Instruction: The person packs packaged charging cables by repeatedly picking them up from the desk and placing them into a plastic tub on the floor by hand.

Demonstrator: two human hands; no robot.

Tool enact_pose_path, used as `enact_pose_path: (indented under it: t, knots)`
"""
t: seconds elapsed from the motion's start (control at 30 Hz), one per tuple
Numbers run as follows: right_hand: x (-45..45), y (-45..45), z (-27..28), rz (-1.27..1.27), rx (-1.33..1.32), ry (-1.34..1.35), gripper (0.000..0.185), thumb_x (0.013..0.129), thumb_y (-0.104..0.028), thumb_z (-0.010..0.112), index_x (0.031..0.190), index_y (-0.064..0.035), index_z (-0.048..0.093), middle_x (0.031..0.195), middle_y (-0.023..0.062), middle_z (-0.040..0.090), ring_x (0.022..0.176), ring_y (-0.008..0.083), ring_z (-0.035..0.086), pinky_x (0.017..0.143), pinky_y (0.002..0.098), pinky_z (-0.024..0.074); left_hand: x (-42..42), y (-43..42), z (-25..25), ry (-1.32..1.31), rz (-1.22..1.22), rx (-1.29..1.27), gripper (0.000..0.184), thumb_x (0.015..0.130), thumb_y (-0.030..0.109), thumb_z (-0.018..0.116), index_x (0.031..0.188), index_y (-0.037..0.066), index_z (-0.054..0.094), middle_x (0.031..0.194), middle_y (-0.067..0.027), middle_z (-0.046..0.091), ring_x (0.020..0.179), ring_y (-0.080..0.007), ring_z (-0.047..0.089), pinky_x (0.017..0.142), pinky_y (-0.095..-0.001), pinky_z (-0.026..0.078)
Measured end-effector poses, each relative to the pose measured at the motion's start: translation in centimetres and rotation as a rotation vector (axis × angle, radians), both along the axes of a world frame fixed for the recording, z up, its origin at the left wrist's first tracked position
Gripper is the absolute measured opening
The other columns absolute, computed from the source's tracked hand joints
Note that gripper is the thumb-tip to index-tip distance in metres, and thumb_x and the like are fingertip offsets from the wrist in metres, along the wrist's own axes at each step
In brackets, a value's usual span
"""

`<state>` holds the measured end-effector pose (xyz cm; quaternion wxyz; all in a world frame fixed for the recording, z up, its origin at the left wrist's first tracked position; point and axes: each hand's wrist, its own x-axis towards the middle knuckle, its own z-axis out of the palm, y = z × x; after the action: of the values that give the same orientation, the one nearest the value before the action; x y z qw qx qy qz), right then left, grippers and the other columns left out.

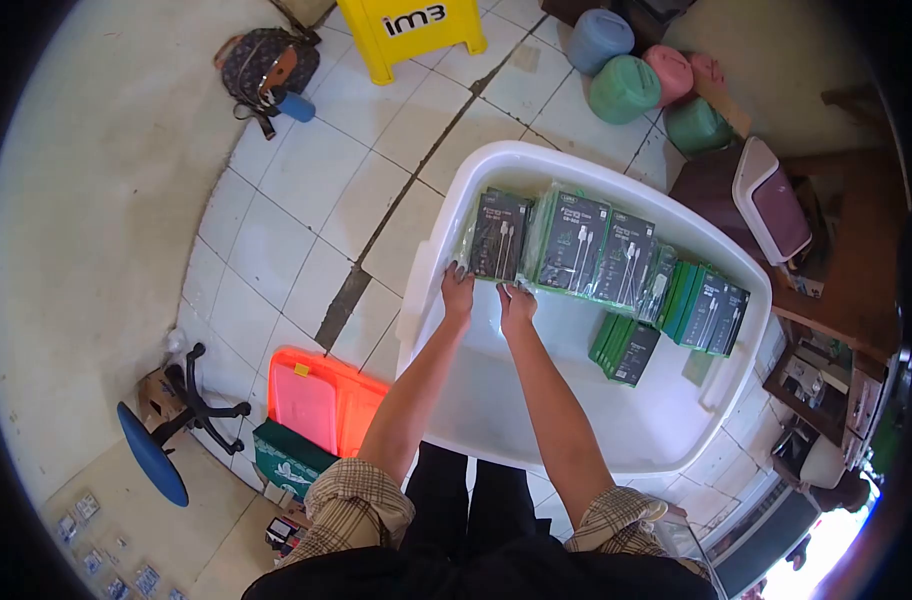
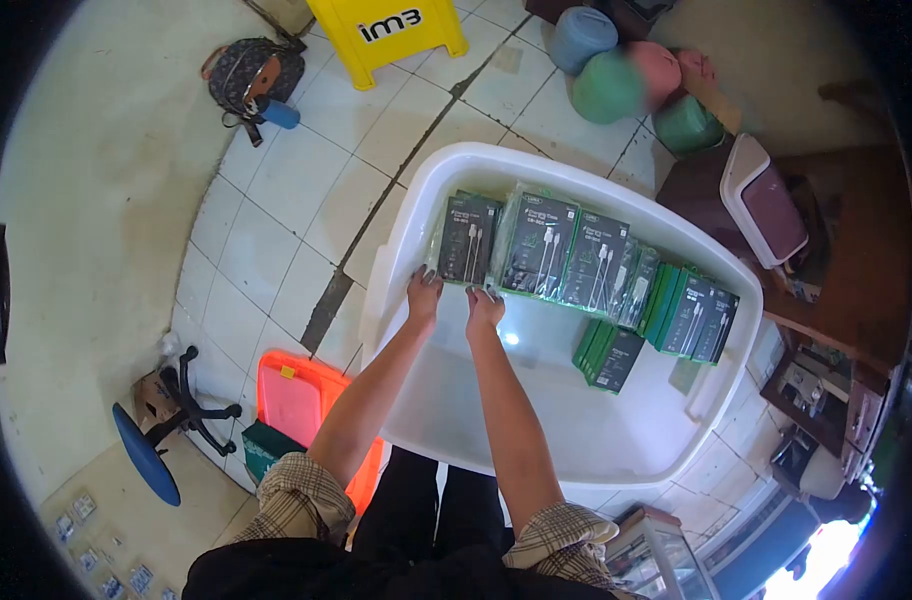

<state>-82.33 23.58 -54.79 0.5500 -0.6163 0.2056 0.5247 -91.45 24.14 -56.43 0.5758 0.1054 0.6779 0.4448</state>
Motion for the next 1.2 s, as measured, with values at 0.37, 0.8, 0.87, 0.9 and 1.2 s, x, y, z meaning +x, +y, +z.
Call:
enact_pose_path:
  t: [0.37, 0.8, 0.87, 0.9, 1.2]
  knots:
    - [0.0, -0.1, -0.3, 0.065, 0.101, 0.184, 0.023, 0.074, 0.0, 0.049, 0.091, 0.0098, 0.038, 0.094, 0.0162, 0.04, 0.094, 0.0314, 0.045, 0.083, 0.0363, 0.0417, 0.5, 1.2, 0.7, -0.194, -0.097, 0.041, 0.069, 0.076, 0.017, 0.047, 0.124, -0.007, 0.003, 0.129, -0.0234, 0.012, 0.121, -0.0265, 0.013, 0.097, -0.028, 0.013]
    - [13.1, -11.4, 19.7, -0.002, -0.017, -0.14, 0.014, 0.073, -0.014, 0.049, 0.084, -0.0096, 0.042, 0.08, 0.004, 0.04, 0.069, 0.0239, 0.05, 0.056, 0.0323, 0.0441, -4.5, -4.6, 22.7, 0.087, -0.48, 0.239, 0.065, 0.079, 0.033, 0.045, 0.124, -0.003, 0.015, 0.13, -0.015, 0.017, 0.121, -0.0221, 0.015, 0.098, -0.0291, 0.011]
    - [16.4, -15.4, 20.1, -0.074, 0.035, -0.199, 0.011, 0.074, -0.018, 0.048, 0.083, -0.0134, 0.042, 0.077, 0.0018, 0.042, 0.069, 0.0236, 0.05, 0.056, 0.0335, 0.0435, -6.1, -6.1, 24.6, 0.085, -0.537, 0.271, 0.063, 0.078, 0.03, 0.047, 0.125, -0.001, 0.017, 0.129, -0.0145, 0.02, 0.12, -0.0219, 0.017, 0.098, -0.0298, 0.014]
    - [17.3, -17.0, 22.6, -0.119, -0.009, -0.216, 0.012, 0.074, -0.02, 0.047, 0.083, -0.014, 0.041, 0.077, 0.0022, 0.042, 0.071, 0.025, 0.05, 0.058, 0.0354, 0.0437, -7.0, -7.1, 24.2, 0.089, -0.539, 0.283, 0.061, 0.078, 0.026, 0.05, 0.124, -0.001, 0.019, 0.128, -0.0142, 0.023, 0.119, -0.0226, 0.021, 0.096, -0.0308, 0.018]
    - [22.9, -46.2, 22.3, -0.551, -0.157, -0.117, 0.038, 0.074, -0.015, 0.047, 0.11, -0.0114, 0.034, 0.099, 0.0119, 0.044, 0.079, 0.0296, 0.05, 0.059, 0.0383, 0.0441, -11.6, -18.2, 23.9, 0.636, -0.953, 0.452, 0.045, 0.067, 0.023, 0.061, 0.1, -0.004, 0.046, 0.095, -0.0181, 0.048, 0.092, -0.0262, 0.046, 0.079, -0.0355, 0.036]
